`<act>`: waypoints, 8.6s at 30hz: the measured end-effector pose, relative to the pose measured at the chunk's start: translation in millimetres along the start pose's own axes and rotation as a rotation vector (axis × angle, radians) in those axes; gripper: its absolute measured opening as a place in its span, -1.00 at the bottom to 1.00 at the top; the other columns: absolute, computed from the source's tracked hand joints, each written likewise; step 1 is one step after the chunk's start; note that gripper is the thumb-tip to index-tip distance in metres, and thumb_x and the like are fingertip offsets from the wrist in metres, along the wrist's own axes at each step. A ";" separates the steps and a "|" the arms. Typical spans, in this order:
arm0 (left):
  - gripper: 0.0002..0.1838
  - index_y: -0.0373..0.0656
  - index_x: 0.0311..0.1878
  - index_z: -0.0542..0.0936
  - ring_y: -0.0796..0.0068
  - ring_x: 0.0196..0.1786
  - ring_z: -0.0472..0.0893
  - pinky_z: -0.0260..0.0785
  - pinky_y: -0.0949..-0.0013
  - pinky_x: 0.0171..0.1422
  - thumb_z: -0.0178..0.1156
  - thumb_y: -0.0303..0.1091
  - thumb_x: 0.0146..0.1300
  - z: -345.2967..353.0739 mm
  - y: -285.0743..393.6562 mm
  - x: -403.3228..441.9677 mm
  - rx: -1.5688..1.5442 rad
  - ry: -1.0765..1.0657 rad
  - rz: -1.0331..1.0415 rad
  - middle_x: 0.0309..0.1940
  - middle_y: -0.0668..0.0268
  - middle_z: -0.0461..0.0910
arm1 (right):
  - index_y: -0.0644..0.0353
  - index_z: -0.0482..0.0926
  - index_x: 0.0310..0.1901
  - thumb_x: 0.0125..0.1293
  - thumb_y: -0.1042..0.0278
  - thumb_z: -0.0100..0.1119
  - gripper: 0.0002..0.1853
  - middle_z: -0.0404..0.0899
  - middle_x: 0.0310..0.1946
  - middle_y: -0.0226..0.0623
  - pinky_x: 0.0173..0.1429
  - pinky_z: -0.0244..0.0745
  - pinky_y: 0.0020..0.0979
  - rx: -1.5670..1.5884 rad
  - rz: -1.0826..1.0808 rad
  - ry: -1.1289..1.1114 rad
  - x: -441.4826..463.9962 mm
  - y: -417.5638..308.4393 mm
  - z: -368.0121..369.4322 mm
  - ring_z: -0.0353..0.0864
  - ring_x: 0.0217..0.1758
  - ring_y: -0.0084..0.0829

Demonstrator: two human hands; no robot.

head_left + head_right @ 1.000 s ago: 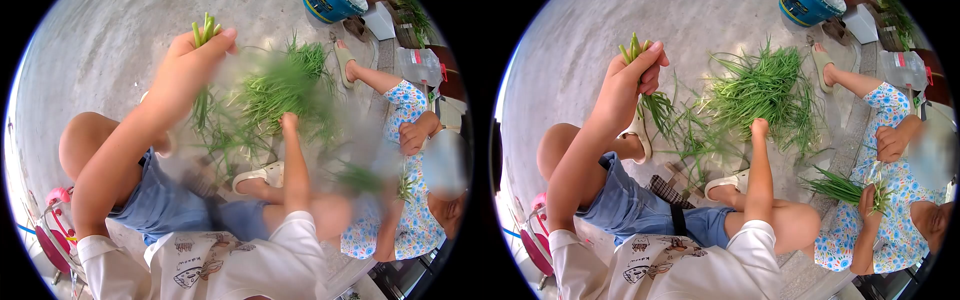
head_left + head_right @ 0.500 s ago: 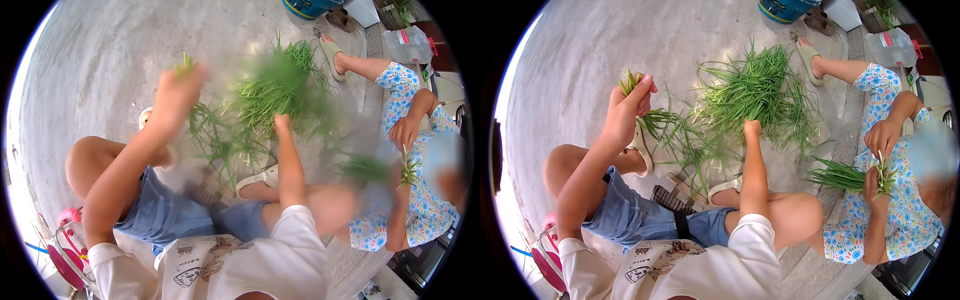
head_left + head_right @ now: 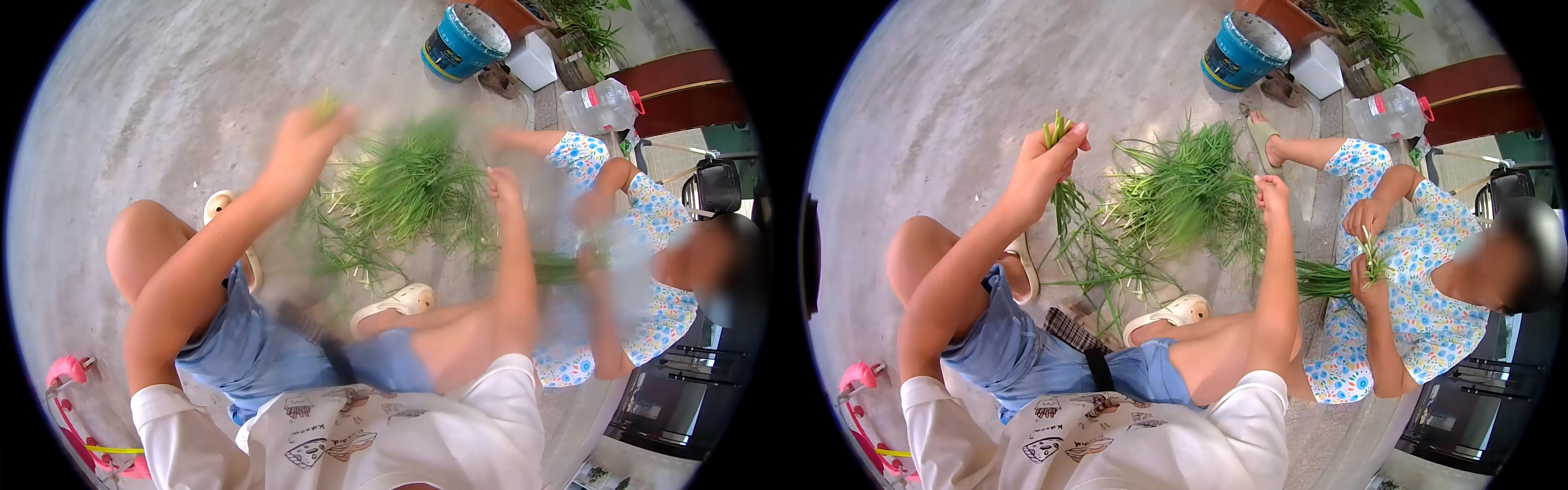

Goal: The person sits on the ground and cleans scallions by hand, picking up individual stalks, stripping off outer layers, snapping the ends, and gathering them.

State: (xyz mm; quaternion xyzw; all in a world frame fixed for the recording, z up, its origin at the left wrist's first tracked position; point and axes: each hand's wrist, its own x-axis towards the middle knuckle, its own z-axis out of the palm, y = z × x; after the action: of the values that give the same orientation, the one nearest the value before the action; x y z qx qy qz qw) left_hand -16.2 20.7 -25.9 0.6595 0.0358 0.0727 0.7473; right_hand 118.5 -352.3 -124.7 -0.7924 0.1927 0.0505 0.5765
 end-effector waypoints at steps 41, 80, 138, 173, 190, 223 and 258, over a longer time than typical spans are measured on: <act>-0.87 -0.22 -0.41 0.48 0.78 -0.57 0.20 0.01 0.61 -0.52 0.15 -0.36 0.07 44.0 20.8 -35.8 0.154 -0.342 0.086 -0.64 0.52 0.30 | 0.34 0.51 -0.28 0.06 0.46 0.14 -0.82 0.51 -0.41 -0.35 -0.36 0.36 -0.63 0.200 -0.548 -0.494 -216.5 -97.4 87.0 0.47 -0.44 -0.65; -0.89 -0.24 -0.35 0.49 0.75 -0.48 0.26 0.10 0.61 -0.43 0.16 -0.42 0.06 26.4 15.7 -31.5 0.283 -0.235 0.113 -0.48 0.46 0.39 | 0.27 0.46 -0.35 -0.02 0.48 0.24 -0.81 0.49 -0.45 -0.45 -0.30 0.34 -0.66 0.422 -0.335 -0.552 -199.9 -90.1 111.9 0.44 -0.40 -0.69; -0.91 -0.30 -0.41 0.50 0.60 -0.48 0.38 0.19 0.55 -0.43 0.17 -0.49 0.01 25.9 25.8 -38.9 0.403 -0.359 0.394 -0.45 0.31 0.44 | 0.33 0.51 -0.47 0.06 0.48 0.14 -0.91 0.38 -0.50 -0.44 -0.36 0.16 -0.62 0.311 -0.433 -0.600 -228.7 -98.4 103.0 0.29 -0.45 -0.65; -0.84 -0.26 -0.27 0.54 0.63 -0.49 0.38 0.21 0.57 -0.45 0.15 -0.55 0.01 16.3 33.7 -36.8 0.490 -0.382 0.324 -0.39 0.33 0.45 | 0.35 0.44 -0.29 0.24 0.29 -0.09 -0.75 0.41 -0.64 -0.39 -0.65 0.14 -0.67 0.429 -0.146 -0.752 -230.1 -106.3 92.1 0.29 -0.70 -0.69; -0.83 -0.23 -0.43 0.54 0.54 -0.60 0.44 0.25 0.55 -0.58 0.26 -0.56 -0.18 21.3 28.2 -38.3 0.668 -0.112 0.799 -0.51 0.29 0.46 | 0.31 0.48 -0.39 0.18 0.39 0.01 -0.85 0.42 -0.68 -0.45 -0.62 0.14 -0.66 0.185 -0.351 -0.636 -239.0 -101.8 104.6 0.25 -0.69 -0.76; -0.91 -0.31 -0.49 0.47 0.63 -0.63 0.36 0.17 0.59 -0.62 0.15 -0.57 -0.15 32.0 27.1 -28.8 0.590 -0.238 0.618 -0.55 0.29 0.43 | 0.34 0.43 -0.43 0.06 0.55 0.09 -0.94 0.42 -0.65 -0.25 -0.61 0.21 -0.54 -0.067 -0.742 -0.436 -229.3 -105.4 98.5 0.33 -0.70 -0.55; -0.95 -0.30 -0.54 0.39 0.69 -0.52 0.26 0.10 0.56 -0.49 0.05 -0.55 -0.05 28.6 39.2 -44.6 0.345 -0.295 0.250 -0.57 0.40 0.36 | 0.29 0.42 -0.47 0.02 0.57 0.09 -0.95 0.37 -0.67 -0.24 -0.66 0.21 -0.45 -0.155 -0.971 -0.325 -250.3 -111.5 96.9 0.34 -0.74 -0.36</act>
State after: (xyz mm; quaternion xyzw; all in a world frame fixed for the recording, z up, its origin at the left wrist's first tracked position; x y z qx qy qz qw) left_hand -58.3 -9.7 14.7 0.7800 -0.1433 0.0604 0.6061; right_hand -57.7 -170.9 18.6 -0.8128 -0.2936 -0.0862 0.4957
